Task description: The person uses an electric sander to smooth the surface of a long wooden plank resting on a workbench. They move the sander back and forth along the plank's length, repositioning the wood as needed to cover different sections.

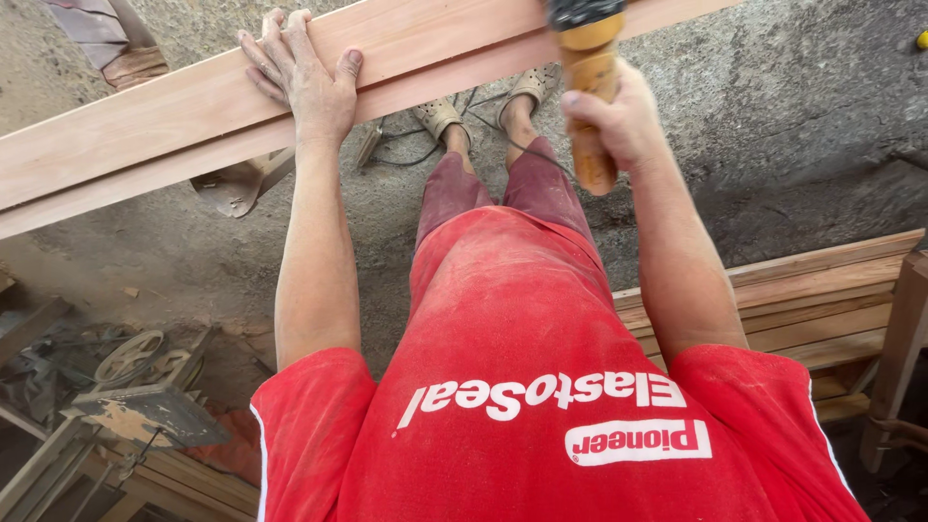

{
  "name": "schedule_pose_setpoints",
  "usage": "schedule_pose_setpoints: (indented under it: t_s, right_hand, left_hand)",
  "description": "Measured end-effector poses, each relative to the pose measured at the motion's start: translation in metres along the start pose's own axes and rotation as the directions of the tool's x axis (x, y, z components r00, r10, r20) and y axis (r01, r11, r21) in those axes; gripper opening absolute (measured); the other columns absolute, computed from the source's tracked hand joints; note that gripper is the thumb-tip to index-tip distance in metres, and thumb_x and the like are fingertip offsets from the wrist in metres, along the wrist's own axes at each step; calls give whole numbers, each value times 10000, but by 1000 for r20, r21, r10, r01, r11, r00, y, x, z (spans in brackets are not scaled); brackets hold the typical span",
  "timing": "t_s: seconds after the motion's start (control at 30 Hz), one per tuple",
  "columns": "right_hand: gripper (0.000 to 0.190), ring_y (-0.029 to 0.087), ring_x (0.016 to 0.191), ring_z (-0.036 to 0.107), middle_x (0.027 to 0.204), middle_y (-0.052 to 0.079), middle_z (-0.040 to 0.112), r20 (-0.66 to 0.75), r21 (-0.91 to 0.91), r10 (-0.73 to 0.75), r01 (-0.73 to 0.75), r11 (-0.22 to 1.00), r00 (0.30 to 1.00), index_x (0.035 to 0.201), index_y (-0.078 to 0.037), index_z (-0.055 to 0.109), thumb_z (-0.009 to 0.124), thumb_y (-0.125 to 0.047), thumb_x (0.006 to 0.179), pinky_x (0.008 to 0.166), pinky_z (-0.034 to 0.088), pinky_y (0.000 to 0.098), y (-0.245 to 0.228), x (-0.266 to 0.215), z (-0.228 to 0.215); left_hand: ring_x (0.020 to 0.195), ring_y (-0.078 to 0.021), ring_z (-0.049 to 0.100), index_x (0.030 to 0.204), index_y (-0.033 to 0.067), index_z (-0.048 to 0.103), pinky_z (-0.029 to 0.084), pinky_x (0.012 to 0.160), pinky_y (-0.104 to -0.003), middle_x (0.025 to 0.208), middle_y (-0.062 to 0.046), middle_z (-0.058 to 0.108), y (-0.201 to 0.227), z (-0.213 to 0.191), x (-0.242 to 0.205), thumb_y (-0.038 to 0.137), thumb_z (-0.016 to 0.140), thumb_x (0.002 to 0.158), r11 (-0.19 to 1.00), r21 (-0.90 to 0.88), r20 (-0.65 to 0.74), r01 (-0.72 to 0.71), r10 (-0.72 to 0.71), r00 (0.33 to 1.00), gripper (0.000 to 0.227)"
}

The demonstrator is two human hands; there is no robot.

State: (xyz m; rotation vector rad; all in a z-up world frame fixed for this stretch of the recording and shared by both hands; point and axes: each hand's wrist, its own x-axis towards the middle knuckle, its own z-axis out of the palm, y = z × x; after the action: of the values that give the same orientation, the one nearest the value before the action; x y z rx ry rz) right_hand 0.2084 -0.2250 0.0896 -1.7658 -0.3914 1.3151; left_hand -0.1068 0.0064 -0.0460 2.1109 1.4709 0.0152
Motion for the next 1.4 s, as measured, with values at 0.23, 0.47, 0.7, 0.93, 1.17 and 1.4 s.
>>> schedule_pose_setpoints:
  t_s: [0.23, 0.47, 0.7, 0.93, 1.17, 1.4]
  right_hand:
    - [418, 191, 792, 705, 929, 96, 680, -73, 123, -49, 57, 991, 996, 1193, -7, 590, 761, -242, 893, 740, 646, 376, -2, -3, -65]
    - [449, 194, 808, 732, 928, 105, 696, -103, 66, -119, 126, 990, 988, 1240, 5, 602, 753, -254, 906, 759, 670, 384, 2, 3, -104]
    - [448, 211, 852, 749, 959, 130, 705, -192, 124, -111, 136, 983, 975, 1275, 47, 599, 736, -226, 948, 796, 689, 393, 4, 0, -152]
    - [465, 208, 818, 729, 961, 124, 666, -244, 198, -43, 93, 976, 969, 1252, 42, 555, 737, -212, 907, 756, 691, 403, 3, 5, -132]
    - [492, 165, 940, 681, 1065, 72, 684, -1, -20, 11, -11, 1000, 1000, 1217, -45, 600, 772, -272, 815, 848, 598, 332, 3, -6, -40]
    - [494, 176, 925, 696, 1045, 52, 680, -85, 25, 98, -97, 995, 992, 1199, -76, 598, 762, -283, 781, 847, 647, 389, -2, -4, -77]
  left_hand:
    - [1542, -489, -69, 1527, 247, 400, -39, 1239, -699, 1634, -89, 255, 4, -8, -1, 539, 838, 975, 1000, -1, 32, 21, -21, 999, 763]
    - [1538, -466, -92, 1521, 290, 393, -88, 1238, -676, 1645, -80, 224, 3, -13, -1, 534, 848, 971, 999, -12, 65, 49, -48, 997, 754]
    - [1556, -457, -86, 1519, 322, 401, -88, 1254, -671, 1649, -62, 228, 8, -17, -4, 518, 852, 964, 997, -15, 76, 82, -80, 994, 742]
    - [1556, -468, -72, 1500, 313, 430, -80, 1247, -680, 1641, -60, 253, 7, -19, -4, 472, 865, 945, 995, -36, 58, 93, -91, 994, 723]
    - [1567, -468, -58, 1502, 297, 434, -65, 1256, -673, 1640, -57, 275, 3, -13, -1, 511, 882, 923, 995, -30, 54, 97, -95, 994, 763]
    - [1569, -453, -54, 1503, 286, 441, -86, 1256, -663, 1639, -44, 286, 1, -13, 1, 492, 883, 902, 994, -33, 53, 101, -99, 994, 774]
